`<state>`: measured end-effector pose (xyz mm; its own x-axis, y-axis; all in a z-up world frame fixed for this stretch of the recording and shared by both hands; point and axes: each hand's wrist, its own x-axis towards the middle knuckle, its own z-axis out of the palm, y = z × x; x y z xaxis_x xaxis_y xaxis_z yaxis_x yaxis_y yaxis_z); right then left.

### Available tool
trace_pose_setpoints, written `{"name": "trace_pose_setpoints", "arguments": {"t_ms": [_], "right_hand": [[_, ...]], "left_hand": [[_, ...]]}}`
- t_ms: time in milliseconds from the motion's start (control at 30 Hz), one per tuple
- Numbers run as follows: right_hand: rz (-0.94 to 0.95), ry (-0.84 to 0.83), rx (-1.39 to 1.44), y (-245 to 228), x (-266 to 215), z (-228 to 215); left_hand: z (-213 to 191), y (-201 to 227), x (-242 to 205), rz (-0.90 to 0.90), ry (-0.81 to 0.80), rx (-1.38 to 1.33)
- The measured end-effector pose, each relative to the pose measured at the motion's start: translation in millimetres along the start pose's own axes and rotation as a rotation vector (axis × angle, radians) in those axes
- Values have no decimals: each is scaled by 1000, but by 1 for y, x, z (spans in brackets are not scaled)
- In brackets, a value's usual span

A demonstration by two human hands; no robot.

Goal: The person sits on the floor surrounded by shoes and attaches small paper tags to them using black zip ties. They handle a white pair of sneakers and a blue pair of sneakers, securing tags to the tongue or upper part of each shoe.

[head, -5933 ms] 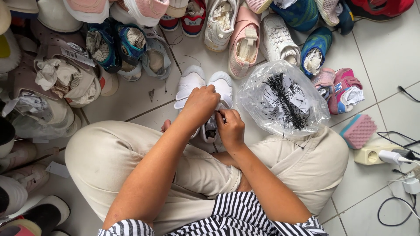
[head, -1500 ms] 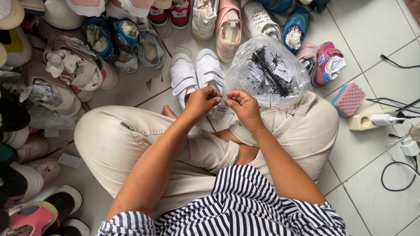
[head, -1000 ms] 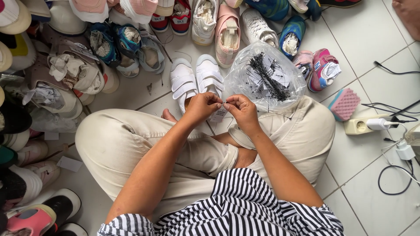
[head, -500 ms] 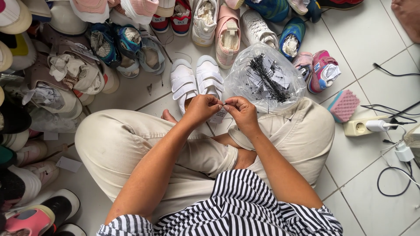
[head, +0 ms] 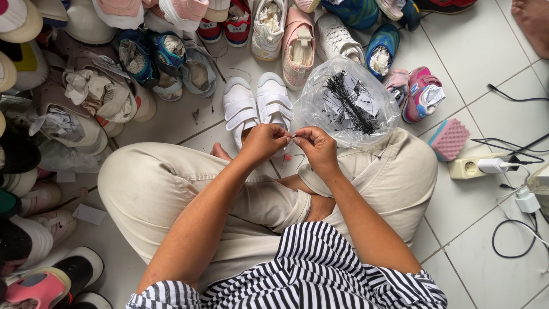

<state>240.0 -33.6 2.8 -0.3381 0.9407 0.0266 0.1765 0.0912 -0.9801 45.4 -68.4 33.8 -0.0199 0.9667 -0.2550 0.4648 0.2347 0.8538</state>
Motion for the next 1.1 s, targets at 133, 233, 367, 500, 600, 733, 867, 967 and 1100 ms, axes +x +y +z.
{"name": "trace_pose_setpoints", "arguments": {"t_ms": [133,233,367,500,600,733,867,967,1100], "right_hand": [[-25,10,-57,-8,-2,2],[-84,31,-145,-12,-3,3],[-197,68,-308,-8,-2,6],[-314,112,-401,-13,-3,11],[-474,134,-474,-19,-4,13],[-363,89,-344,-27,-5,11],[-114,22,-99,-21,-4,7],[-43,-13,-29,-23,-3,6],[21,-18,11,-7,-1,3]], "left_hand": [[0,-1,1,4,6,6],[1,0,1,6,16,6],[-1,0,1,-4,18,-2],[6,-9,5,-9,20,-4],[5,-7,5,-8,16,13],[2,-2,1,-13,26,11],[0,3,-1,-20,2,2],[-3,6,-2,-3,-6,17],[0,2,1,-10,-11,37]]}}
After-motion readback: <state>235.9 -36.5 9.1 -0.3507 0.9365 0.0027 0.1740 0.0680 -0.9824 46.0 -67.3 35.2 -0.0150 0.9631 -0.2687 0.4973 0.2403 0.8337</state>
